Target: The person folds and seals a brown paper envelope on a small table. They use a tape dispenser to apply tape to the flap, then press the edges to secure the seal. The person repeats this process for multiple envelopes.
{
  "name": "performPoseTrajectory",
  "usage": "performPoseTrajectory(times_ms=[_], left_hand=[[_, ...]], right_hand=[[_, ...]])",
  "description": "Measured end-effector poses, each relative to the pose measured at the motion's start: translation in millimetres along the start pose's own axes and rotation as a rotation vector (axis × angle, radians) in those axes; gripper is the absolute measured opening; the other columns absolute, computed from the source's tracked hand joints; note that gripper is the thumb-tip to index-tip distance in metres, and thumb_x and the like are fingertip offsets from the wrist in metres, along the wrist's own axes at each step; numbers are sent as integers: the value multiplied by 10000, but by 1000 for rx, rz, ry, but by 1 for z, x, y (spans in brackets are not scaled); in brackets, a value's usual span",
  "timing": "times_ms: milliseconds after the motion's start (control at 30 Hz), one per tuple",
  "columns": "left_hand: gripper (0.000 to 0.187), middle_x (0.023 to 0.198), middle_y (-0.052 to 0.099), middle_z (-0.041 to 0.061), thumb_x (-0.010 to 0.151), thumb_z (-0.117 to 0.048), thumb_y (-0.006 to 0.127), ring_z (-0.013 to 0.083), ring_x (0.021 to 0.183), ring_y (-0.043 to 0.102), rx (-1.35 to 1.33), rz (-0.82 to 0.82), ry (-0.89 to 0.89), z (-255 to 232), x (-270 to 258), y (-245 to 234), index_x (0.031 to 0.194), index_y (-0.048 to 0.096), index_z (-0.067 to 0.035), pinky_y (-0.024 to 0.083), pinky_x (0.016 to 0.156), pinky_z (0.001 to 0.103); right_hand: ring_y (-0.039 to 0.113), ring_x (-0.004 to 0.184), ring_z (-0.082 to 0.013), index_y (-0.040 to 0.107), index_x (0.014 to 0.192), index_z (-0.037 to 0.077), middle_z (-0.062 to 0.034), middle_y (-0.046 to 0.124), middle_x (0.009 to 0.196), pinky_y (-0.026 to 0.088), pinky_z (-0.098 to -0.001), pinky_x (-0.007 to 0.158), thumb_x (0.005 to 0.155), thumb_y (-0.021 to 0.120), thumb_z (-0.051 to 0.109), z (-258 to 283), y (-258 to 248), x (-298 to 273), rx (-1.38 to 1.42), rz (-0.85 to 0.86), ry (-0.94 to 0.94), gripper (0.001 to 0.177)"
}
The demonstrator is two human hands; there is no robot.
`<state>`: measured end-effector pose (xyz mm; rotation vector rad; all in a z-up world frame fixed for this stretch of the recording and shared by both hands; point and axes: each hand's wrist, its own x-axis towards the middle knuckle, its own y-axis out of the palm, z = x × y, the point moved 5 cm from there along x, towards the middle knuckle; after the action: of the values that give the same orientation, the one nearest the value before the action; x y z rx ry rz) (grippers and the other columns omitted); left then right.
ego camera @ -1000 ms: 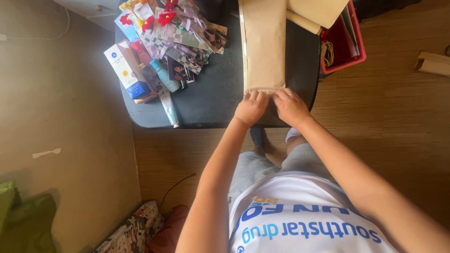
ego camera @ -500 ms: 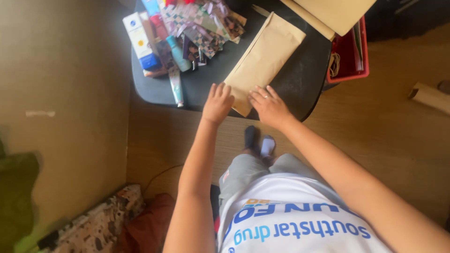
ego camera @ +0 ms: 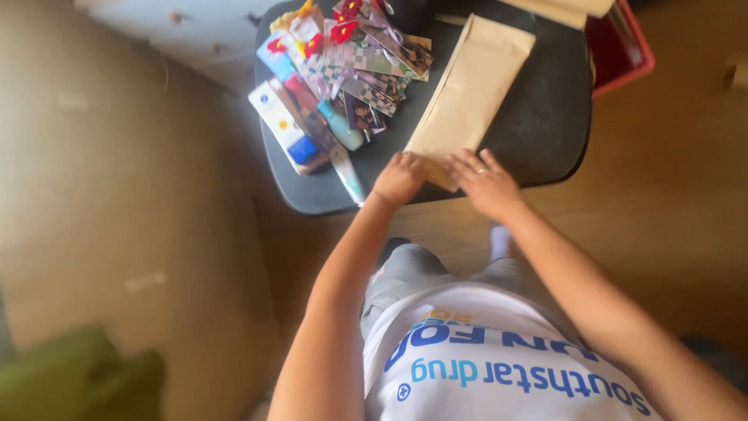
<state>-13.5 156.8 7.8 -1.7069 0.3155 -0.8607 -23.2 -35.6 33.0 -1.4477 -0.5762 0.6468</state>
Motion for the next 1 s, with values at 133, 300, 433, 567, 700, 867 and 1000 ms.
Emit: performPoseTrajectory(times_ms=[133, 300, 433, 567, 700, 867, 1000], left_hand=[[105, 1113, 634, 56, 898, -159, 627, 257, 1098, 608, -106, 200, 109, 12, -13, 9, 949, 699, -102, 508, 970, 385], [307, 1090, 614, 53, 884, -133, 593, 253, 1092, 599, -157, 136, 126, 15, -15, 0, 1171, 700, -103, 503, 973, 388], [271, 1097, 621, 37, 902, -110, 580, 255, 1120, 601, -241, 178, 104, 18, -7, 1, 1148, 693, -123, 500, 976, 390], [248, 1137, 624, 31, 888, -107, 583, 261, 1133, 599, -291, 130, 125, 25, -11, -6, 1112, 688, -125, 508, 984, 389], [299, 1105, 599, 54, 861, -98, 593, 245, 1090, 605, -247, 178, 161, 35, -9, -5, 1142, 694, -68, 547, 883, 373], [117, 1077, 580, 61, 857, -101, 605, 239, 1056, 609, -231, 175, 109, 40, -8, 7, 953, 666, -70, 587, 847, 351], [97, 1098, 587, 70, 841, -100, 619, 239, 1058, 616, -211, 177, 146, 39, -12, 13, 927, 652, -69, 589, 813, 347]], right_hand=[[288, 1511, -250, 413, 1543, 307, 29, 292, 1655, 269, -589, 1202, 932, 470, 143, 11, 0, -4, -170, 133, 120, 635], [301, 1504, -245, 509, 1451, 266, 35, 303, 1643, 268, -597, 1193, 915, 499, 143, 34, -5, 0, -211, 179, 280, 550], [447, 1443, -248, 649, 1277, 50, -87, 539, 1476, 350, -469, 1212, 982, 505, 162, 63, 12, 10, -122, 261, 332, 347], [560, 1297, -283, 672, 1106, 15, -117, 631, 1253, 436, -401, 1132, 939, 549, 114, 75, 13, 16, -78, 89, 452, 230], [586, 1204, -277, 668, 1068, 58, -100, 629, 1183, 454, -405, 1107, 901, 581, 95, 65, 13, 20, -63, 188, 489, 192], [612, 1183, -268, 676, 1036, 78, -84, 654, 1161, 494, -394, 1073, 882, 588, 82, 55, 8, 25, -30, 109, 482, 178], [637, 1175, -293, 671, 1047, 65, -105, 680, 1173, 535, -404, 992, 867, 589, 5, 39, 17, 18, 133, 125, 638, 207]])
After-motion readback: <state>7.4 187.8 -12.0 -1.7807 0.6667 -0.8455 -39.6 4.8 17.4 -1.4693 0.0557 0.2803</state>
